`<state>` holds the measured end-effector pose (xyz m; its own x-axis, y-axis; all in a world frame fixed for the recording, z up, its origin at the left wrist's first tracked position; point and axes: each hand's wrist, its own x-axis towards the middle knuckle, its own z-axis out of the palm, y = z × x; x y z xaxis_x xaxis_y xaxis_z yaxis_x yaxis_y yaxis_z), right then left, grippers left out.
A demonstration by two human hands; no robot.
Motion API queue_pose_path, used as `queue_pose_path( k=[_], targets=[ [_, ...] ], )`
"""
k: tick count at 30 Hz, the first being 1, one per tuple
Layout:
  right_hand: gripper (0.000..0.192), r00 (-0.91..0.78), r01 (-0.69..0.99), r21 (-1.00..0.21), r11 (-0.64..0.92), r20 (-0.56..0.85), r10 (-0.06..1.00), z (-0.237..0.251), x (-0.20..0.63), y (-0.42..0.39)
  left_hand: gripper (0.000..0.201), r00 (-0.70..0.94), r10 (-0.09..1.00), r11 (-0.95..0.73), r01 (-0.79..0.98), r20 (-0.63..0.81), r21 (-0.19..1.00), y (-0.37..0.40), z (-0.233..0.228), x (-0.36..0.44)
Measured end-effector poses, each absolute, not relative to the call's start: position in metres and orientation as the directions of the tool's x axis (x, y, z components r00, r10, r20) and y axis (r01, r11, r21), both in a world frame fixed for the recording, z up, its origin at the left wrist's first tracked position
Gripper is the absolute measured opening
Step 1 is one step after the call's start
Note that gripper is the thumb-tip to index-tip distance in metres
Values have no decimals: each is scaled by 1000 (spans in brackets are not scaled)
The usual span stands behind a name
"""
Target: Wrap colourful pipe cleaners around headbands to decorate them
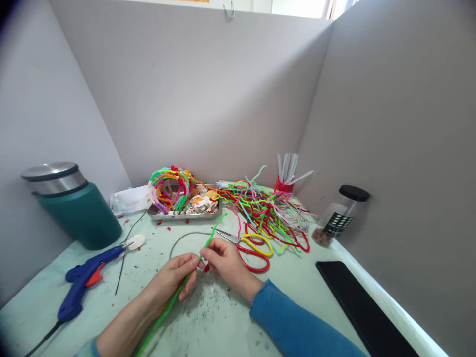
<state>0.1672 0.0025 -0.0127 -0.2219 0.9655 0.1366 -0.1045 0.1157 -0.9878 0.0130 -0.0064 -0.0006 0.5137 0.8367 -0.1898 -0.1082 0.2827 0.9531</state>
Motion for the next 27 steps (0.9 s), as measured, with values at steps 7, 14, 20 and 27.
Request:
queue_pose_path(
  k=[7,14,20,27],
  targets=[
    [22,-261,-126,-982,138,167,951,-14,163,0,32,501,849,200,-13,-167,980,-7,-3,12],
    [28,-60,-130,-981,143,152,987,-12,169,6,31,538,817,225,32,-207,974,-10,0,15],
    [28,-140,-189,-980,64,91,986,-11,171,7,33,547,817,172,72,-183,983,-11,2,12],
    [28,-170,-131,-986,105,127,977,-14,168,5,38,502,826,252,74,-255,965,-8,2,15]
  ],
)
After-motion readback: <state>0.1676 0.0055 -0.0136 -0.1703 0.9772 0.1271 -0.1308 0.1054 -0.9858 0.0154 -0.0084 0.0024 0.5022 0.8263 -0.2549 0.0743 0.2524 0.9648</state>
